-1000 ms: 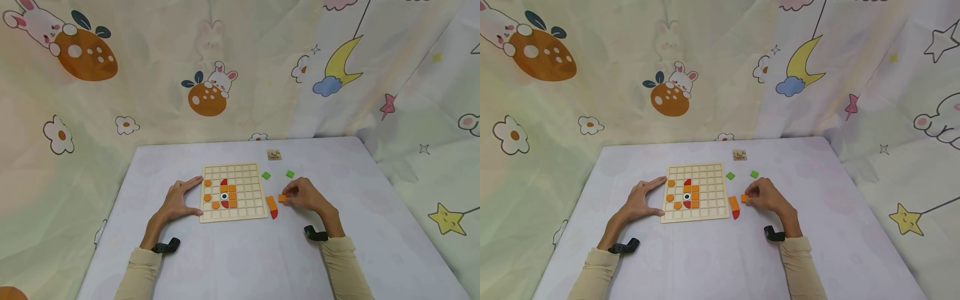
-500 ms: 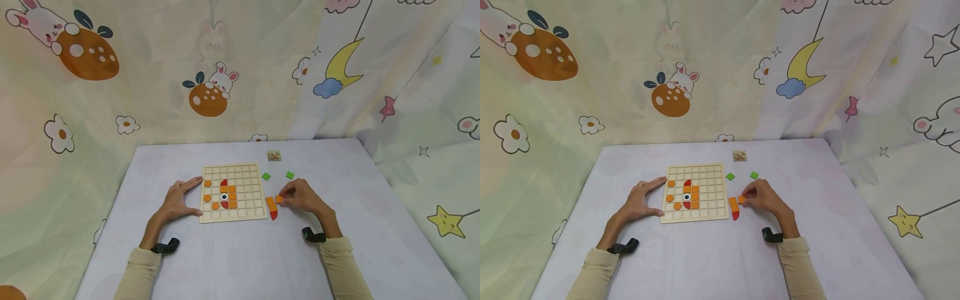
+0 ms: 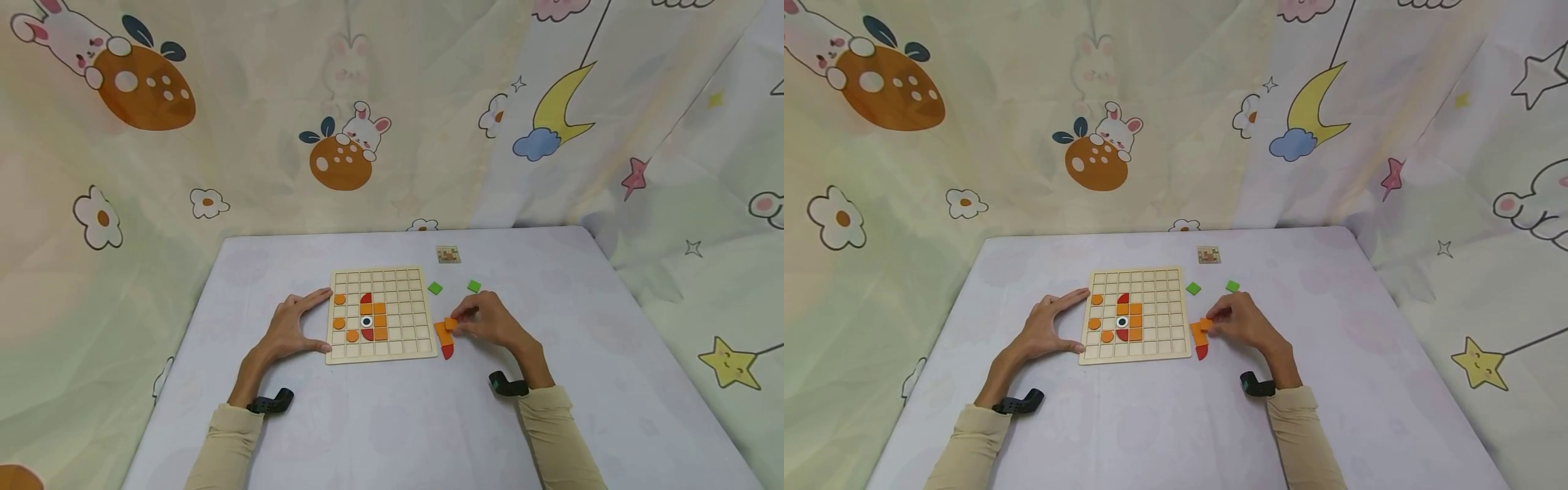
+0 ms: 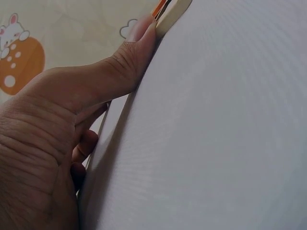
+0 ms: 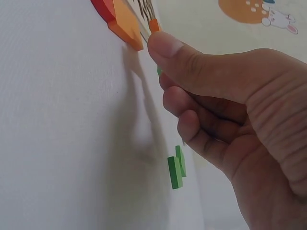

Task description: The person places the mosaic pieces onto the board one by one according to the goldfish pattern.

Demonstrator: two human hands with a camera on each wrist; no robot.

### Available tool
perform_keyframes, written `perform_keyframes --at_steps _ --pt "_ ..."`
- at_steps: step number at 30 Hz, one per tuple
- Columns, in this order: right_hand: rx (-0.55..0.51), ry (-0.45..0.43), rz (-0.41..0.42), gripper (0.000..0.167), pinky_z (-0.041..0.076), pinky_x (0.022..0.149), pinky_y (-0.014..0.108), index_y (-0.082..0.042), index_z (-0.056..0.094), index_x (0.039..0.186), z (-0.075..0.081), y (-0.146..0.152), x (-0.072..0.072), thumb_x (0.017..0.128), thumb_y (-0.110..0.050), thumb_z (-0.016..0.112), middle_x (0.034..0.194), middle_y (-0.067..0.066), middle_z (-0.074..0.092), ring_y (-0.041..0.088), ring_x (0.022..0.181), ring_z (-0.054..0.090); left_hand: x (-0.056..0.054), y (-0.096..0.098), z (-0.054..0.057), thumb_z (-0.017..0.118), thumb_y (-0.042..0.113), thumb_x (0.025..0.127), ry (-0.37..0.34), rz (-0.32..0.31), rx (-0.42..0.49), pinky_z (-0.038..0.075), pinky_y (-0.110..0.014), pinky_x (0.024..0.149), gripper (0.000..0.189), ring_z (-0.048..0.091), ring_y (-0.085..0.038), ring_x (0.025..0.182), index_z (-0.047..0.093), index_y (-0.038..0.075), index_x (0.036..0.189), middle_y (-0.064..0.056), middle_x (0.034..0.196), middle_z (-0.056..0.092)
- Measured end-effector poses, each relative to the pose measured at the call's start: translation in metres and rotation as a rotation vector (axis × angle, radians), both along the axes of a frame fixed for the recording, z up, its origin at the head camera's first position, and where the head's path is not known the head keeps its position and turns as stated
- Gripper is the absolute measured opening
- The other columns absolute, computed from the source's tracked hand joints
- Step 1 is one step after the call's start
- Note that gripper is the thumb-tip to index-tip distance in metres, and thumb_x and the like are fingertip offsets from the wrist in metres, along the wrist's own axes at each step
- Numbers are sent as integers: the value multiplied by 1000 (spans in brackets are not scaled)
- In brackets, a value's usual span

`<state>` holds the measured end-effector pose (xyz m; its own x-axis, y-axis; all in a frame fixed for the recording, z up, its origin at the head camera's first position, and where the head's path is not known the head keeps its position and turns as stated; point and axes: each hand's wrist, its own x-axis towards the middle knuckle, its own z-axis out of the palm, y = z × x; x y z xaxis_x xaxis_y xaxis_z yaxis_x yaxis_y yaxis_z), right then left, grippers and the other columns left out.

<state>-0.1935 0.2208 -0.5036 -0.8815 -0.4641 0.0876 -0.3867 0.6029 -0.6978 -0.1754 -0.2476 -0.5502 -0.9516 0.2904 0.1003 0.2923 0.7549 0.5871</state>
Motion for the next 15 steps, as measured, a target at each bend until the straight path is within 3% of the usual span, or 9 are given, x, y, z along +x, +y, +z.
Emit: perform_keyframes --at_steps 15 --pt "-55 -14 60 22 59 79 27 -5 86 99 -2 -13 -6 80 -5 97 93 4 83 16 85 71 0 0 1 104 59 60 -4 -3 -3 36 -49 99 123 50 -26 114 50 25 166 -1 172 50"
